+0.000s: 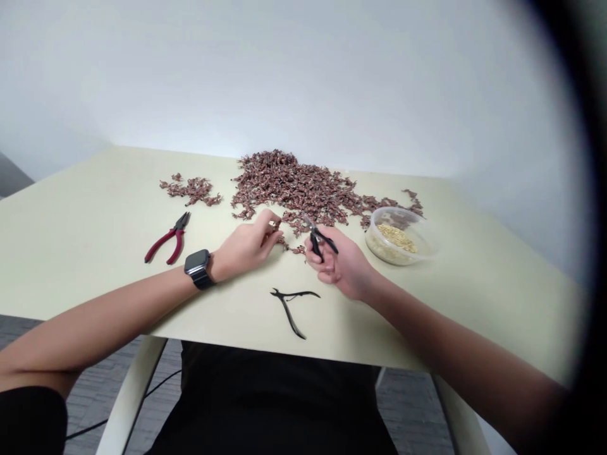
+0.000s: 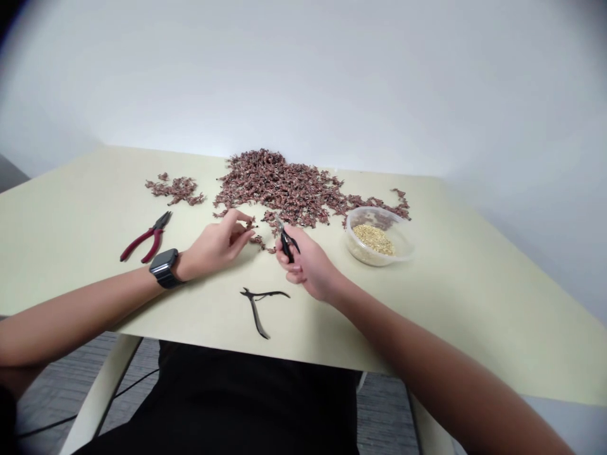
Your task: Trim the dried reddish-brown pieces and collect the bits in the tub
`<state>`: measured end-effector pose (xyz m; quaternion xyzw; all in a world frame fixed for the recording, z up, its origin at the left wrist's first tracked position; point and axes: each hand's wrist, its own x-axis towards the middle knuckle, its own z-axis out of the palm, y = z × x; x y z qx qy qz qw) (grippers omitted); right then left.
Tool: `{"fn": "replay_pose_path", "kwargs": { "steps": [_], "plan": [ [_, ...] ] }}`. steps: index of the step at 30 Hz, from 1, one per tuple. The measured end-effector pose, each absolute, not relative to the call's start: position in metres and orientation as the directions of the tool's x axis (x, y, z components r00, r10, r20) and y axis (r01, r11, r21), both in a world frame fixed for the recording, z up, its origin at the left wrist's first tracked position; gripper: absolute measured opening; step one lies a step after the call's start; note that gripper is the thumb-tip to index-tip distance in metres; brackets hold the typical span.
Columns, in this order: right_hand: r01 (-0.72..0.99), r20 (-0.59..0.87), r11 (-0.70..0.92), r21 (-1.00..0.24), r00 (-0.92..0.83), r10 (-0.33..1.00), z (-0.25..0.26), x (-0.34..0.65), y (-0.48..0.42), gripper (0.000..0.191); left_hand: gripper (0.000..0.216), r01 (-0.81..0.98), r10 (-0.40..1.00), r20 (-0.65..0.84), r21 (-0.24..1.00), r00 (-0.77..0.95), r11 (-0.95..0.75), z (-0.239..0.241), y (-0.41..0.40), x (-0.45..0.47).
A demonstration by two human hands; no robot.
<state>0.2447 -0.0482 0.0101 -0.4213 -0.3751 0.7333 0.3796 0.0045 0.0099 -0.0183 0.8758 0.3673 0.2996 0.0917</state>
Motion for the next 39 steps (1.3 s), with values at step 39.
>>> {"fn": "replay_pose_path", "kwargs": {
  "steps": [39],
  "plan": [
    [0.552, 0.515, 0.572, -0.606, -0.275, 0.812, 0.001, 0.242, -0.053, 0.020, 0.018, 0.663, 0.775, 0.343, 0.401, 0.531, -0.632, -0.020, -0.004, 0.002]
  ]
}}
